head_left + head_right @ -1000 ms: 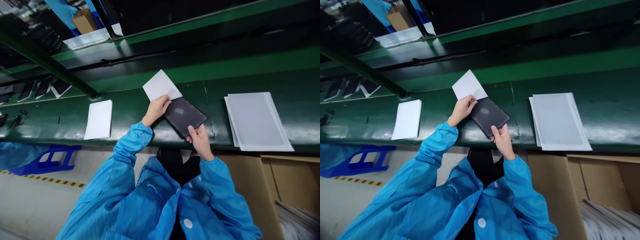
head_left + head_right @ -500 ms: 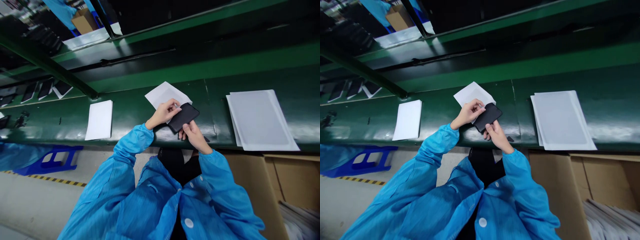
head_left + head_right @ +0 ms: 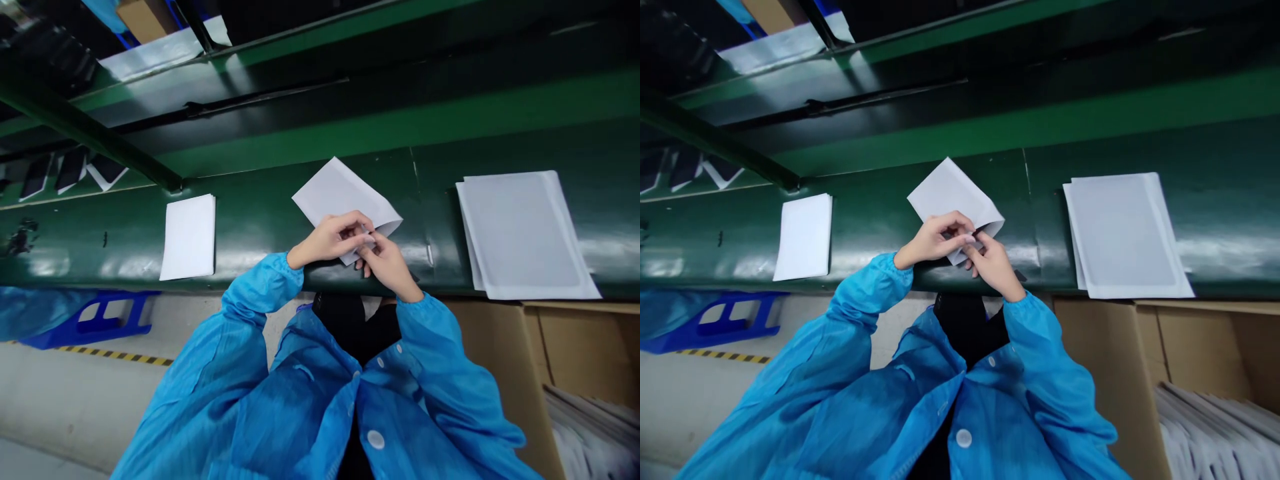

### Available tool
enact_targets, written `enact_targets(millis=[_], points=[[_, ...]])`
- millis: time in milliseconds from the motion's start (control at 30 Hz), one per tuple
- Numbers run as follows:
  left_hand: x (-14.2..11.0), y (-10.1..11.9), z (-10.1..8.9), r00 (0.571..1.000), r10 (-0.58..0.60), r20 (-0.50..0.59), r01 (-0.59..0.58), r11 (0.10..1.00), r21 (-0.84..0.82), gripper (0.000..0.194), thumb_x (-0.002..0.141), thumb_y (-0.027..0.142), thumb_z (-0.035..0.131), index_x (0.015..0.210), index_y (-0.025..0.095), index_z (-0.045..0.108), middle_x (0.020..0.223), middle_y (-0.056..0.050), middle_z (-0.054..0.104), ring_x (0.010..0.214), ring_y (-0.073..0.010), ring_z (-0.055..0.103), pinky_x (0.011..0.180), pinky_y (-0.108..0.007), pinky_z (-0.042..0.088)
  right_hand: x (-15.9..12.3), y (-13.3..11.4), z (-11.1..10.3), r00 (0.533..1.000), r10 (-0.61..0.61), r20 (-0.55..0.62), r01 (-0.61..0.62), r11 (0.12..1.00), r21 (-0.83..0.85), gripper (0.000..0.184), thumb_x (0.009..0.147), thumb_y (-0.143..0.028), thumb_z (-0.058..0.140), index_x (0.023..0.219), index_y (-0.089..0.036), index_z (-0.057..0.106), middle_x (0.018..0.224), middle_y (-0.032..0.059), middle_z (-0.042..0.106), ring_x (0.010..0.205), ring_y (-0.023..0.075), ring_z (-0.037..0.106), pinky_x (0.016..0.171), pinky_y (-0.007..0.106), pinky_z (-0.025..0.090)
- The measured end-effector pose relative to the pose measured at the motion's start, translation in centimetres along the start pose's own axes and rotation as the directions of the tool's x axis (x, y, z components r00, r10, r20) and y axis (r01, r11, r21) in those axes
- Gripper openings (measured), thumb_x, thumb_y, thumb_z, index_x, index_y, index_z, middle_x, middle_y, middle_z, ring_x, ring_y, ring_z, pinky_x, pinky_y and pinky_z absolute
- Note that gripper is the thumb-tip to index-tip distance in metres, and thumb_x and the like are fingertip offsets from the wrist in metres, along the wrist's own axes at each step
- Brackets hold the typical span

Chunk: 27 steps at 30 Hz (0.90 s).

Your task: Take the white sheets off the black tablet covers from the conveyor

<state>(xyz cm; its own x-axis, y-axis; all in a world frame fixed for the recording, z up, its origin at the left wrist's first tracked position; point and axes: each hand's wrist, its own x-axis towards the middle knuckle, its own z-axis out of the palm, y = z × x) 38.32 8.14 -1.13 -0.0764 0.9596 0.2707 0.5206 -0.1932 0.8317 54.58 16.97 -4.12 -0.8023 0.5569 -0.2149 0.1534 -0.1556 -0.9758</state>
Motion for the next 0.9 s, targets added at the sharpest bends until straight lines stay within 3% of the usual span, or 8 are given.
enact_targets(millis=[100,200,267,400,533,600,767,900], points=[[0.3,-1.9,-1.7,0.992,-0.023,-0.121,0.048,0.976,0.212,0.041,0.108,0.058,0.054,0.118,0.02,0.067,0.107,-0.011,0.073,0.099,-0.022,0.069,0.09,-0.036,0.056,0.1,0.3,-0.2,0.997,0.0,-0.071,0.007,0.996,0.09,0.052,0.078,-0.066,0.085,0.089,-0.02,0.063,0.058,0.0001,0.065,0.041,0.016,0.058,0.039,0.026,0.047],[0.4,-5.1,-4.6,0.922,-0.096,-0.374,0.259,0.873,0.414,0.042,0.105,0.055,0.059,0.128,0.02,0.064,0.127,-0.015,0.069,0.125,-0.0314,0.061,0.109,-0.048,0.048,0.2,0.7,-0.5,0.991,-0.027,-0.132,0.053,0.979,0.197,0.046,0.075,-0.059,0.087,0.081,-0.021,0.062,0.058,-0.0011,0.063,0.042,0.0154,0.058,0.039,0.027,0.048],[0.1,-7.3,-6.6,0.877,-0.139,-0.46,0.346,0.848,0.402,0.046,0.102,0.056,0.065,0.13,0.019,0.064,0.125,-0.014,0.07,0.124,-0.0319,0.062,0.11,-0.048,0.047,0.2,0.9,-0.5,0.987,-0.037,-0.159,0.073,0.971,0.227,0.045,0.072,-0.057,0.089,0.077,-0.021,0.063,0.055,-0.0026,0.061,0.039,0.0142,0.055,0.039,0.027,0.047],[-0.7,-9.7,-8.1,0.884,-0.233,-0.405,0.335,0.921,0.201,0.047,0.097,0.061,0.068,0.119,0.02,0.067,0.099,-0.007,0.074,0.094,-0.0232,0.068,0.091,-0.036,0.054,0.0,1.6,-0.3,0.972,-0.059,-0.227,0.11,0.97,0.218,0.044,0.072,-0.06,0.091,0.08,-0.023,0.069,0.059,-0.001,0.065,0.053,0.0205,0.066,0.046,0.03,0.051],[-0.5,-9.3,-6.6,0.873,-0.269,-0.407,0.284,0.958,-0.023,0.053,0.093,0.068,0.07,0.114,0.02,0.064,0.089,-0.004,0.072,0.078,-0.0175,0.065,0.071,-0.028,0.051,-0.9,2.1,-0.8,0.952,-0.083,-0.296,0.195,0.907,0.373,0.065,0.084,-0.087,0.066,0.107,-0.026,0.074,0.098,0.0068,0.079,0.102,0.0315,0.077,0.073,0.042,0.066],[-0.1,-8.5,-5.4,0.884,-0.277,-0.377,0.256,0.961,-0.106,0.056,0.091,0.07,0.072,0.116,0.021,0.063,0.09,-0.004,0.072,0.077,-0.0171,0.065,0.068,-0.027,0.051,-2.0,2.4,-1.4,0.937,-0.097,-0.335,0.227,0.9,0.373,0.068,0.085,-0.086,0.067,0.119,-0.027,0.071,0.116,0.0077,0.078,0.117,0.0321,0.073,0.089,0.046,0.067],[0.1,-6.2,-2.4,0.951,-0.22,-0.215,0.167,0.956,-0.243,0.072,0.091,0.076,0.068,0.14,0.025,0.055,0.101,-0.006,0.071,0.083,-0.0208,0.067,0.072,-0.032,0.054,-6.4,3.1,-3.2,0.841,-0.041,-0.539,0.216,0.939,0.267,0.061,0.077,-0.057,0.092,0.123,-0.024,0.071,0.123,0.0092,0.079,0.116,0.0326,0.074,0.102,0.05,0.063],[0.0,-5.3,-0.7,0.992,-0.097,-0.084,0.075,0.971,-0.227,0.067,0.098,0.072,0.058,0.143,0.023,0.054,0.095,-0.005,0.067,0.081,-0.0192,0.064,0.076,-0.034,0.054,-9.8,3.1,-6.3,0.677,-0.015,-0.736,0.295,0.921,0.253,0.057,0.077,-0.051,0.092,0.124,-0.025,0.071,0.115,0.0076,0.08,0.11,0.0315,0.076,0.101,0.051,0.064]])
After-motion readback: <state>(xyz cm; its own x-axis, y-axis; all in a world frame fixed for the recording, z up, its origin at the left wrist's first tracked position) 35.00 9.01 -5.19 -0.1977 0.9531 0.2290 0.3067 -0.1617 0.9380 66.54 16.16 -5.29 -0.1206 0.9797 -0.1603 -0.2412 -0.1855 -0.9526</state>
